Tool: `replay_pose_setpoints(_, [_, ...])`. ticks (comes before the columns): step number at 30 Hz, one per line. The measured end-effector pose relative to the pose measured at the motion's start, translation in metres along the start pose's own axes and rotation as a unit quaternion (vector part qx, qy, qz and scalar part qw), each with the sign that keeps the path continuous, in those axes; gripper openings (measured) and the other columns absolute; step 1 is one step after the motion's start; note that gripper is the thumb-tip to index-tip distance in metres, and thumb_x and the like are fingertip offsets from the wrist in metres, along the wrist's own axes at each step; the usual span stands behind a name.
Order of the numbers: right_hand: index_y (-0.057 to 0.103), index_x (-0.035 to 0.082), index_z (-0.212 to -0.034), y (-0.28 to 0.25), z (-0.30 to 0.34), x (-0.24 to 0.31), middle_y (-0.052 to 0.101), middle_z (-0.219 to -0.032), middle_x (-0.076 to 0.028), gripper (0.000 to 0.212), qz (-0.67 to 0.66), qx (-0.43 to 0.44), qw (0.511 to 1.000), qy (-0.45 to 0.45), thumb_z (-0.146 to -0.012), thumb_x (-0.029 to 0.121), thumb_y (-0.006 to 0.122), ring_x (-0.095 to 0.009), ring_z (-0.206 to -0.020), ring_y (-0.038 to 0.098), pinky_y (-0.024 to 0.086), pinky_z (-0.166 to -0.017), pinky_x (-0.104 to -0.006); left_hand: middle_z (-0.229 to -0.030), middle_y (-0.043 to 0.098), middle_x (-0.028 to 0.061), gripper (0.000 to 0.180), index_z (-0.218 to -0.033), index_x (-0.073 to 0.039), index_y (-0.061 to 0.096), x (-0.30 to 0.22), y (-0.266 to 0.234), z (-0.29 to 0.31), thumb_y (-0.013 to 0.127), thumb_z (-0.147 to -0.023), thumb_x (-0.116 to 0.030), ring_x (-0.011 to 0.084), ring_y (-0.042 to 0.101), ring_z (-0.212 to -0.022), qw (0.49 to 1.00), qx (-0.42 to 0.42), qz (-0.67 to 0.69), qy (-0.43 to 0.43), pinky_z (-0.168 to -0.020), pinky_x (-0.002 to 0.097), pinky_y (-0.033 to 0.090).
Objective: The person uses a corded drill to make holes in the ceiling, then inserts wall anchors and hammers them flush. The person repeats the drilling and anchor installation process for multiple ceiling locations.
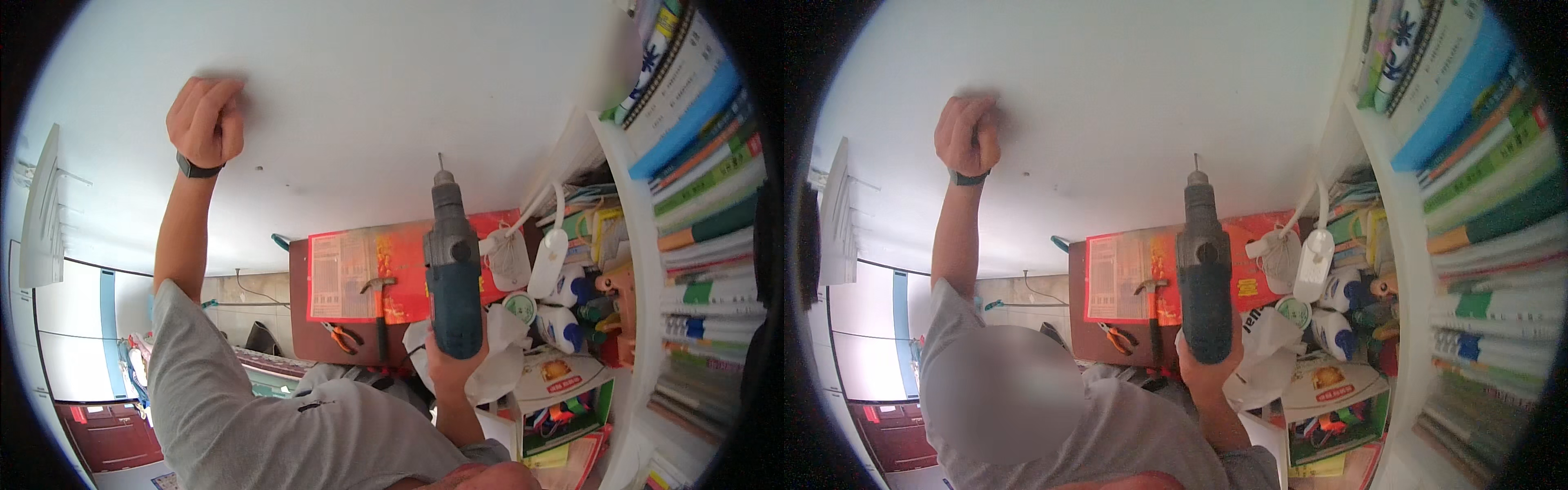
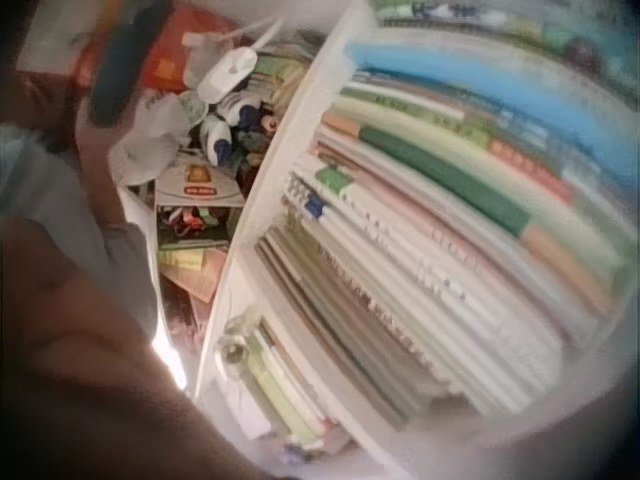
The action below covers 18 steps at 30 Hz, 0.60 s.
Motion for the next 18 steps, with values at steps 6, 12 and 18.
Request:
replay_pose_setpoints(6, [0.051,-0.007,-0.135,-0.009,-0.003,0.005,0.065,-0.112,-0.016,0.068,0.093,0.019,0.995,-0.016,-0.071,-0.002,0.073,-0.022,-0.093,0.067,0.053,-0.085,-0.0363,-0.069,0.063,0.0113,0.032,-0.085,0.007,0.067,0.003,0.016,-0.003,0.051,-0.057,0.01,0.0217,0.053,-0.057,0.999,-0.01,0.022,0.021,-0.052,0.0285,0.043])
replay_pose_setpoints(12, [0.053,-0.008,-0.133,-0.009,-0.014,0.016,0.064,-0.115,-0.018,0.071,0.126,0.044,0.99,-0.038,-0.067,0.007,0.075,-0.027,-0.104,0.066,0.049,-0.096,-0.0402,-0.07,0.063,0.0127,0.032,-0.083,0.008,0.065,0.001,0.011,-0.003,0.051,-0.055,0.009,0.0232,0.052,-0.057,0.999,0.026,0.017,0.008,-0.052,0.03,0.043])
replay_pose_setpoints(18, [0.053,-0.007,-0.133,-0.014,-0.007,0.011,0.064,-0.122,-0.02,0.074,0.167,0.027,0.985,-0.026,-0.067,0.012,0.079,-0.029,-0.112,0.064,0.047,-0.102,-0.0427,-0.071,0.062,0.0135,0.035,-0.085,0.008,0.065,0.003,0.01,-0.002,0.05,-0.053,0.009,0.0233,0.052,-0.058,0.999,0.045,0.017,0.003,-0.054,0.0305,0.044])
Point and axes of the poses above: each hand's wrist, its own z-axis away from the middle knuckle, its own y-axis out of the palm, x = y × z, the point moved 2 cm from there along -z, towards the middle knuckle
